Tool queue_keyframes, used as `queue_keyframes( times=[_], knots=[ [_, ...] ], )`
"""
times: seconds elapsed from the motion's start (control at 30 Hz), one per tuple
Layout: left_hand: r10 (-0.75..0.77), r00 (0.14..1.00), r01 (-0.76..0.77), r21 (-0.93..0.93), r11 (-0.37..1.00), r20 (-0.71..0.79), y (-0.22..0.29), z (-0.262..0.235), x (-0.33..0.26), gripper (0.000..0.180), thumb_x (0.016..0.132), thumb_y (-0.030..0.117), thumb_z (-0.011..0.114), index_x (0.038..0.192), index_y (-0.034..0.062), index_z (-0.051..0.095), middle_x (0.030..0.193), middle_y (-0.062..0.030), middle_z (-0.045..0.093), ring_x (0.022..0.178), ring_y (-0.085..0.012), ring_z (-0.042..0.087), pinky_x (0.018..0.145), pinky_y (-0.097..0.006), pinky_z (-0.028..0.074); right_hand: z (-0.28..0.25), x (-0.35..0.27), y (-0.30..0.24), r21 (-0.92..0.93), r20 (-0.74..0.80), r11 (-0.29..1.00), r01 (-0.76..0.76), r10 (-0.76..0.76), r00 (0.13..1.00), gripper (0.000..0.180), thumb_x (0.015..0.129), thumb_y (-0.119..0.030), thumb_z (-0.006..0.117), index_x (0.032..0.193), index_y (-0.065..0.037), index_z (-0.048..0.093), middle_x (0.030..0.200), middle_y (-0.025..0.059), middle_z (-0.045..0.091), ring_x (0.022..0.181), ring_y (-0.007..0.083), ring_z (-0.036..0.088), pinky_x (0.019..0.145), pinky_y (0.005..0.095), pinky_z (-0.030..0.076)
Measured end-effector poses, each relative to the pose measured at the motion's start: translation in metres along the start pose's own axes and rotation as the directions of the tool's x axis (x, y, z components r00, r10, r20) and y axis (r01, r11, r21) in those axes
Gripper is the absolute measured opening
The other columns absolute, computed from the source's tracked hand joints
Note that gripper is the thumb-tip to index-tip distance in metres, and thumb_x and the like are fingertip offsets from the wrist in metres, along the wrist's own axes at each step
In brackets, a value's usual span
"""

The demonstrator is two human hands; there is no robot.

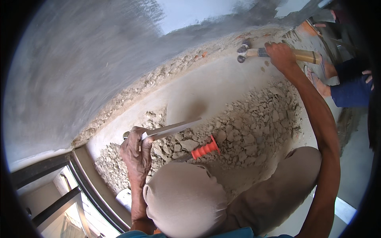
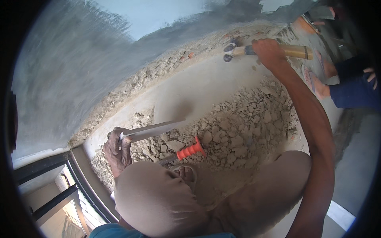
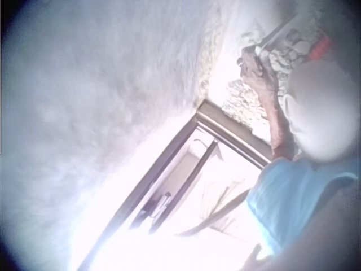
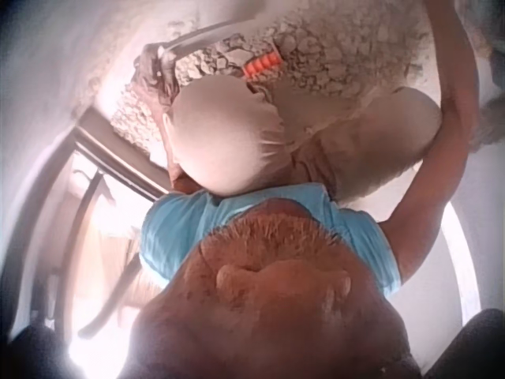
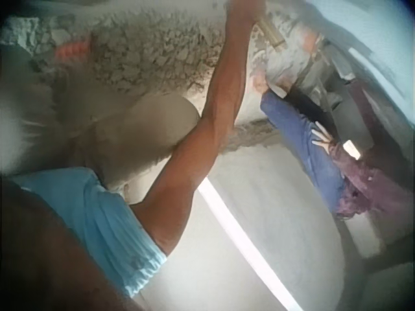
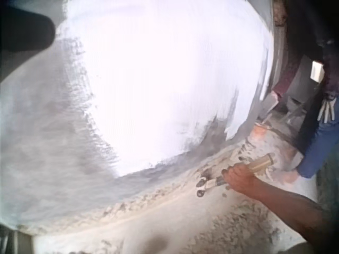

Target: The person uses a hammer and chisel to chip away at a concrete floor, preparing the surface. They then place a rectangular tile into the prepared area and tap it with the hammer to set it in place.

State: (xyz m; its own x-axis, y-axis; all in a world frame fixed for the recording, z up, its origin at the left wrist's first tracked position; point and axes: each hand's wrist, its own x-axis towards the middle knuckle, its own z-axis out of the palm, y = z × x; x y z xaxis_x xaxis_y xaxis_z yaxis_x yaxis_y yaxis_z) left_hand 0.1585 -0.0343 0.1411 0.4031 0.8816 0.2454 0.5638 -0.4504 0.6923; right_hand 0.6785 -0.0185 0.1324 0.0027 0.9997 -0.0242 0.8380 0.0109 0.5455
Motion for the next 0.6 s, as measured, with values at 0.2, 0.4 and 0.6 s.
queue_keyframes(
  times=[0.2,0.4,0.6],
  knots=[
    [-0.019,1.0,0.019,0.044,0.999,-0.005,0.003,-0.001,-0.002,0.027,0.094,0.03,0.069,0.095,0.0034,0.062,0.084,-0.0097,0.067,0.07,-0.0235,0.065,0.064,-0.034,0.051,-0.02,-0.039,-0.047,0.24,0.077,0.971,0.027,-0.046,0.996,0.022,0.076,-0.004,0.07,0.097,-0.004,0.065,0.081,0.0146,0.071,0.078,0.03,0.072,0.071,0.0414,0.057],
    [0.044,0.999,-0.045,0.038,0.998,0.003,0.003,0.0,-0.007,0.025,0.091,0.026,0.071,0.095,0.0035,0.063,0.085,-0.01,0.068,0.071,-0.025,0.066,0.063,-0.034,0.052,-0.058,-0.025,-0.099,0.375,0.06,0.907,0.189,-0.227,0.972,0.035,0.071,-0.003,0.072,0.103,-0.005,0.061,0.092,0.0132,0.071,0.085,0.0316,0.071,0.072,0.044,0.056],
    [0.031,0.999,-0.029,0.029,0.999,-0.043,0.0,-0.001,-0.014,0.024,0.091,0.026,0.07,0.093,0.0038,0.062,0.083,-0.0096,0.068,0.069,-0.0232,0.066,0.061,-0.034,0.051,-0.089,-0.004,-0.121,0.361,-0.276,0.838,0.409,-0.323,0.905,0.025,0.077,0.001,0.066,0.102,-0.002,0.064,0.084,0.0169,0.07,0.076,0.0311,0.072,0.067,0.0417,0.058]
  ],
)
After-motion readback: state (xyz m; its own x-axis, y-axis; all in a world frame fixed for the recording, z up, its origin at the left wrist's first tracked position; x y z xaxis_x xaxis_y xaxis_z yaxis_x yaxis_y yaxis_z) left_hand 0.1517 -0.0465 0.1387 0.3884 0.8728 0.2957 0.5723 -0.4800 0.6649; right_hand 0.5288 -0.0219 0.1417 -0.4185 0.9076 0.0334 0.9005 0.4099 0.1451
